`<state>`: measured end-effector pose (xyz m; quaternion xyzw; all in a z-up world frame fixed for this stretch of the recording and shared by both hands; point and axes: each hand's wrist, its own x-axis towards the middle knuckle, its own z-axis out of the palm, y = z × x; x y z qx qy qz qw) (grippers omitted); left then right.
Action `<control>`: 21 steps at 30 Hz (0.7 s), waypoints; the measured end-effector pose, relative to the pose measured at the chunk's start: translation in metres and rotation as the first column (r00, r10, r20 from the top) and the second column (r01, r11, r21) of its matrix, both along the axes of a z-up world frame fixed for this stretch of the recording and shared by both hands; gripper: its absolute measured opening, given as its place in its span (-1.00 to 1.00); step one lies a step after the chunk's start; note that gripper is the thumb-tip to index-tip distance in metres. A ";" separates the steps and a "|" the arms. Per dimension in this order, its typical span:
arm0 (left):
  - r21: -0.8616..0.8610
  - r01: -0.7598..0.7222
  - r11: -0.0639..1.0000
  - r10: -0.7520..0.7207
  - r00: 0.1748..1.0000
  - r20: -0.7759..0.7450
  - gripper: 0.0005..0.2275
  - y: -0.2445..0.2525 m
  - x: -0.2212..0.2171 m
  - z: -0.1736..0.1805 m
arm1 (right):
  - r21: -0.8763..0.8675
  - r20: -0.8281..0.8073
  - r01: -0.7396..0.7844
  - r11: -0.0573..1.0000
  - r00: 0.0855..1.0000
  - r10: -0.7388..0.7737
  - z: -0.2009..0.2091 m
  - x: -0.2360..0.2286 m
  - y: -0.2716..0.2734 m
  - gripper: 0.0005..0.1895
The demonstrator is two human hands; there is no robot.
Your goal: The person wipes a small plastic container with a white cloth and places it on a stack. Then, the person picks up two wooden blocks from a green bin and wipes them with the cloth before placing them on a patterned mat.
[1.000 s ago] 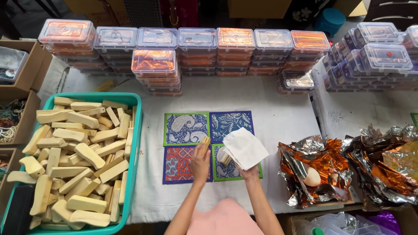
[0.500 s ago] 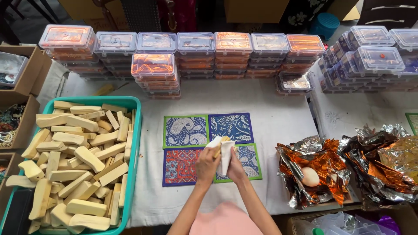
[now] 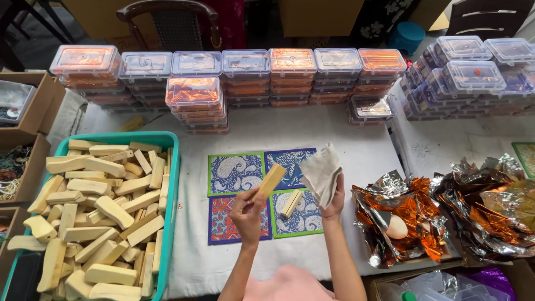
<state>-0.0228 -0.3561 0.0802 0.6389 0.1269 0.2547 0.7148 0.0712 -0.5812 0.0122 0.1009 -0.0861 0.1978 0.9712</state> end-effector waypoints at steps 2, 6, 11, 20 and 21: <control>-0.004 -0.048 0.999 0.048 0.999 0.005 -0.78 0.001 0.004 -0.002 | -0.034 -0.022 0.046 0.998 0.999 -0.047 -0.020 -0.001 0.011 -0.29; -0.040 -0.129 0.991 0.127 0.990 -0.058 -0.77 0.002 0.008 -0.005 | -0.102 -0.103 0.108 0.989 0.988 -0.118 -0.067 -0.005 0.025 -0.30; -0.054 -0.145 0.988 0.146 0.989 0.014 -0.76 0.004 0.003 -0.004 | -0.005 0.076 0.005 1.000 0.997 -0.005 -0.047 -0.006 0.054 -0.30; 0.129 -0.178 0.976 0.168 0.982 0.085 -0.80 0.004 0.000 0.008 | -0.667 0.077 0.184 0.722 0.981 -0.179 -0.011 -0.028 0.081 -0.28; 0.211 -0.194 0.958 0.169 0.977 0.131 -0.81 0.003 0.002 0.009 | -0.642 0.010 0.121 0.757 0.989 -0.149 -0.012 -0.027 0.080 -0.30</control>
